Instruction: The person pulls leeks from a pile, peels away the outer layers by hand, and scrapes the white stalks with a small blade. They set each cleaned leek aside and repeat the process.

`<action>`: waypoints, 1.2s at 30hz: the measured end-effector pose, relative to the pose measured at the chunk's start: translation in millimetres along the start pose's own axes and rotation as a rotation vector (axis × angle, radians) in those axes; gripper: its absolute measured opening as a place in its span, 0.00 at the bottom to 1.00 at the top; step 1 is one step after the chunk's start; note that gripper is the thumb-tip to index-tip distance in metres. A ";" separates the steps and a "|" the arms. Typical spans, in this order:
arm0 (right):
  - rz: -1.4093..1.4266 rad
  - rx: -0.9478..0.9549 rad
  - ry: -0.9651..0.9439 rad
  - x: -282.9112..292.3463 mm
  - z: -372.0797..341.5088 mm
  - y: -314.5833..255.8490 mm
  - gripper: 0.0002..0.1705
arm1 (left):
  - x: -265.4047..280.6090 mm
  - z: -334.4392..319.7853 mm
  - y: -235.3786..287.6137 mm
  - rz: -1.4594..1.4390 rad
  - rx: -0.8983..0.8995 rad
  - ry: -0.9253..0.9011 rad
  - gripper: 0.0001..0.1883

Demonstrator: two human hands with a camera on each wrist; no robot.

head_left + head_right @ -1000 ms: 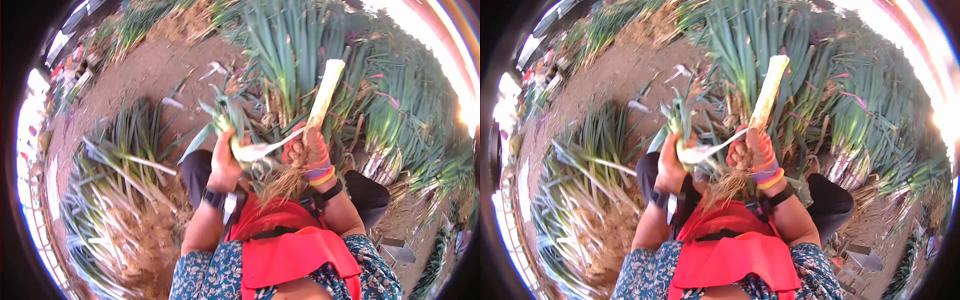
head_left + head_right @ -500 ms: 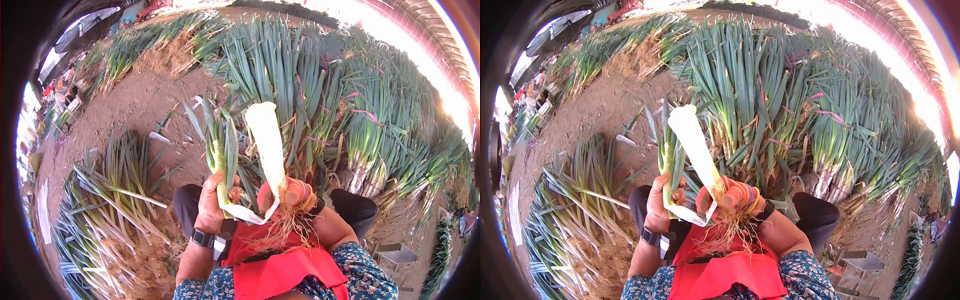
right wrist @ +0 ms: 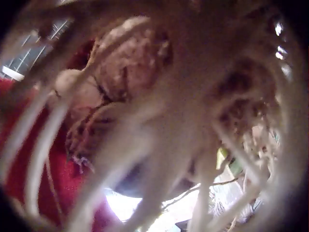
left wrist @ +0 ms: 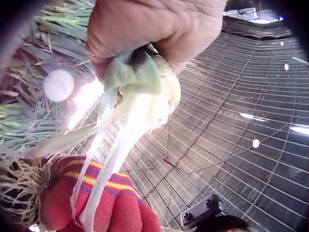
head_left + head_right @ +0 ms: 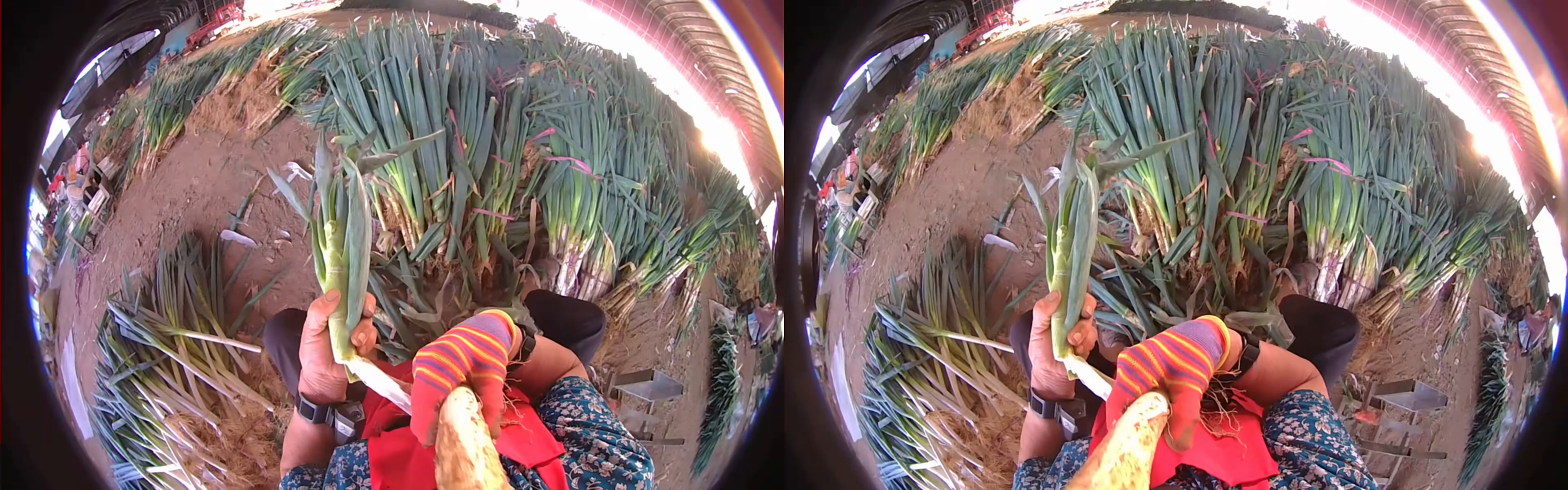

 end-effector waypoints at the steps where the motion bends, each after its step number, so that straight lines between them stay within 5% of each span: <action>1: -0.012 0.042 0.007 -1.8 0.4 -1.4 0.34 | 3.0 0.1 0.0 0.000 0.003 0.010 0.18; 4: -0.027 0.018 0.045 5.6 -3.1 -6.3 0.35 | 7.8 6.4 -0.6 -0.040 0.052 -0.064 0.19; 6: 0.076 -0.008 0.326 25.2 -28.0 7.0 0.32 | 17.1 5.9 -6.4 -0.054 0.218 0.015 0.19; 7: 0.155 0.065 0.553 34.6 -42.7 11.0 0.29 | 27.6 14.9 -5.9 0.184 -0.250 0.211 0.19; 8: 0.238 0.137 0.779 43.8 -58.8 18.1 0.26 | 29.3 14.0 -4.4 -0.005 0.037 0.061 0.19; 10: 0.137 0.001 1.233 77.5 -98.2 46.3 0.17 | 27.3 15.8 1.0 0.165 -0.015 0.049 0.18; 13: 0.189 -0.043 1.614 104.7 -125.0 75.6 0.12 | 34.4 22.4 -4.8 0.417 -0.092 0.121 0.20; 18: 0.214 0.129 1.539 131.5 -121.7 116.1 0.19 | 34.1 35.5 -26.6 0.634 0.000 0.053 0.17; 20: 0.243 0.264 1.439 152.8 -112.3 126.5 0.23 | 50.2 48.8 -38.0 1.038 -0.149 0.025 0.13; 21: -0.392 0.184 1.410 156.2 -102.7 116.6 0.36 | 55.7 52.8 -44.9 1.170 -0.207 0.031 0.15; 22: -0.398 0.195 1.413 155.9 -98.7 116.1 0.36 | 56.7 54.8 -48.8 1.303 -0.272 0.028 0.19; 24: -0.655 -0.444 1.549 155.9 -101.4 111.1 0.47 | 48.2 52.3 -46.5 1.658 -0.230 0.142 0.24; 26: -0.623 -0.541 1.584 142.3 -80.4 71.8 0.43 | 54.7 56.0 -51.7 1.850 -0.270 0.158 0.27; 28: -0.614 -0.069 1.615 170.3 -94.6 94.9 0.44 | 27.4 56.3 -45.7 1.769 -0.353 0.119 0.29; 29: -0.369 0.120 1.533 169.7 -94.2 79.3 0.44 | 17.4 58.9 -43.6 1.766 -0.247 0.090 0.30; 30: -0.391 0.032 1.567 171.7 -103.3 73.3 0.39 | 11.9 63.4 -41.1 1.765 -0.258 0.082 0.30; 32: -0.235 0.341 1.578 168.8 -125.9 61.7 0.30 | -11.2 64.8 -37.6 1.751 -0.568 -0.210 0.24; 33: -0.042 0.462 1.539 169.8 -149.2 62.4 0.22 | -23.5 60.9 -33.1 1.762 -0.796 -0.196 0.22; 34: 0.157 0.575 1.489 168.1 -178.0 64.0 0.15 | -22.5 63.2 -30.2 1.758 -0.795 -0.187 0.22; 36: -0.134 0.536 1.657 145.4 -243.8 54.3 0.06 | -7.2 69.5 -24.8 1.528 -0.573 -0.093 0.20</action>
Point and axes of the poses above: each hand's wrist, its own z-axis towards the middle knuckle, its own x-axis out of the back of the hand, y = z × x, the point moved 5 cm from there along z, towards the middle knuckle, and after that the axes turned 1 degree about x, right-handed, at the moved point
